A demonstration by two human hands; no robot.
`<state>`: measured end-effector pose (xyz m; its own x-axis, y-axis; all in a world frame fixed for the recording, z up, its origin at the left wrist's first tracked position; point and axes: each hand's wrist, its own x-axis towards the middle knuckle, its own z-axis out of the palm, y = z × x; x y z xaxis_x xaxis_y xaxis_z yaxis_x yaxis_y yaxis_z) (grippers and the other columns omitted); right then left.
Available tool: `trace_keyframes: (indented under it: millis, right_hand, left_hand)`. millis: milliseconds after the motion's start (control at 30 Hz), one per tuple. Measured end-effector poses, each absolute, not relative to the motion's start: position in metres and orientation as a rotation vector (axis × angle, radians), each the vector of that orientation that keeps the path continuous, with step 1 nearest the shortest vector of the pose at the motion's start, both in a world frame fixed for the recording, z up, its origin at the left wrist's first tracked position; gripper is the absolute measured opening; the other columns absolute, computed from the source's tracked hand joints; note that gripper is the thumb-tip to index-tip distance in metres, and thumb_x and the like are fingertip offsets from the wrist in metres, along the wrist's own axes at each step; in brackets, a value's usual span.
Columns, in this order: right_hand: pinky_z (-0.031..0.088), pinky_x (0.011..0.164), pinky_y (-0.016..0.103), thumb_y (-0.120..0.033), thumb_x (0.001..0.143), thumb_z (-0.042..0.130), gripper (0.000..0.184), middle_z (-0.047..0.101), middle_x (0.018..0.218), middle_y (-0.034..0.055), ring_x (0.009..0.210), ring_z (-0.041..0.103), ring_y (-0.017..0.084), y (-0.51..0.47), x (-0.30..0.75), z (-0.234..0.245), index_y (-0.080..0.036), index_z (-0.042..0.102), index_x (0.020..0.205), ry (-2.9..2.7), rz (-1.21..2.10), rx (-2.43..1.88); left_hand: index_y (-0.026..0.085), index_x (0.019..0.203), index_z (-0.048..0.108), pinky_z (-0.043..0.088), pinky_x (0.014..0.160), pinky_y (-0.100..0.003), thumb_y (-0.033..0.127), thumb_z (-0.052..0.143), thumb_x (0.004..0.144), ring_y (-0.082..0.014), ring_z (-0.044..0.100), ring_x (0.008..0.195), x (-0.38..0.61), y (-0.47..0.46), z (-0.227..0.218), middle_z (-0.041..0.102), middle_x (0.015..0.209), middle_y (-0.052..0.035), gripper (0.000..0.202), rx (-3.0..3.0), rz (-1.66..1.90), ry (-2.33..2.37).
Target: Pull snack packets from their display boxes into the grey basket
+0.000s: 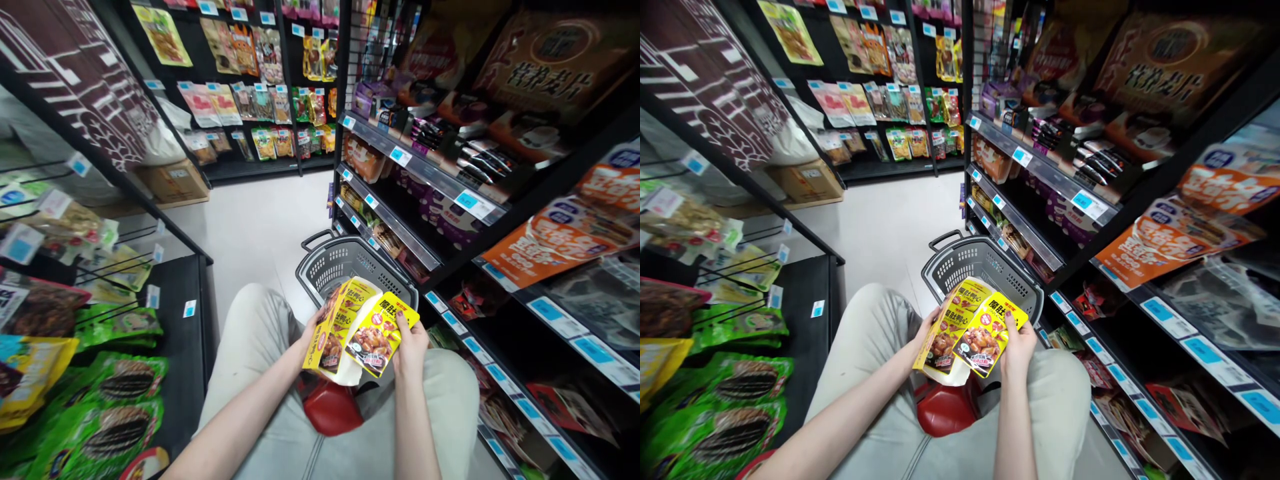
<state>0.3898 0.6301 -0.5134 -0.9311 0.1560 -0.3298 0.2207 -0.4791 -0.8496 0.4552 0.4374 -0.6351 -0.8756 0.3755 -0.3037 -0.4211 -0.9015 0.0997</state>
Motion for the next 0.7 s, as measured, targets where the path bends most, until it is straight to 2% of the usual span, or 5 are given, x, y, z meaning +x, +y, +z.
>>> trace_keyframes:
  millis: [167, 267, 367, 467, 700]
  right_hand:
    - [0.057, 0.064, 0.035, -0.028, 0.04, 0.092, 0.052, 0.07, 0.067, -0.0005, 0.059, 0.066, 0.019, 0.627, 0.39, -0.51, -0.017, 0.065, 0.083, 1.486, -2.6, 0.566]
    - [0.055, 0.06, 0.028, -0.036, 0.052, 0.088, 0.044, 0.069, 0.071, -0.0013, 0.064, 0.067, 0.016, 0.626, 0.389, -0.508, -0.018, 0.063, 0.084, 1.353, -2.634, 0.525]
    - [0.045, 0.044, 0.019, -0.033, 0.064, 0.081, 0.029, 0.056, 0.058, -0.0069, 0.048, 0.053, 0.009, 0.629, 0.391, -0.505, -0.02, 0.058, 0.077, 1.041, -2.615, 0.343]
    - [0.031, 0.036, 0.012, -0.023, 0.064, 0.078, 0.027, 0.043, 0.053, -0.0108, 0.039, 0.032, 0.002, 0.635, 0.398, -0.5, -0.02, 0.056, 0.079, 0.609, -2.513, 0.152]
    - [0.03, 0.037, 0.01, -0.021, 0.075, 0.07, 0.023, 0.034, 0.056, -0.0121, 0.038, 0.021, 0.002, 0.645, 0.406, -0.493, -0.02, 0.053, 0.09, 0.149, -2.366, 0.038]
  left_hand:
    - [0.007, 0.132, 0.056, 0.043, 0.103, -0.044, 0.053, 0.038, 0.092, -0.0283, 0.067, 0.107, 0.455, 0.437, -0.643, 0.073, 0.109, -0.0155, 0.063, -0.363, 2.681, 0.233]
    - [0.006, 0.131, 0.056, 0.041, 0.105, -0.046, 0.053, 0.039, 0.091, -0.0293, 0.066, 0.11, 0.455, 0.438, -0.643, 0.071, 0.112, -0.0165, 0.064, -0.343, 2.693, 0.232]
    - [0.005, 0.13, 0.056, 0.04, 0.106, -0.046, 0.056, 0.042, 0.09, -0.0302, 0.065, 0.112, 0.456, 0.439, -0.638, 0.071, 0.113, -0.0175, 0.066, -0.339, 2.68, 0.247]
    - [0.004, 0.128, 0.057, 0.039, 0.106, -0.045, 0.057, 0.042, 0.089, -0.0299, 0.065, 0.111, 0.457, 0.44, -0.634, 0.07, 0.114, -0.0181, 0.067, -0.327, 2.668, 0.261]
    - [0.004, 0.126, 0.058, 0.038, 0.106, -0.043, 0.059, 0.043, 0.089, -0.0288, 0.066, 0.108, 0.458, 0.439, -0.638, 0.07, 0.113, -0.018, 0.068, -0.342, 2.66, 0.265]
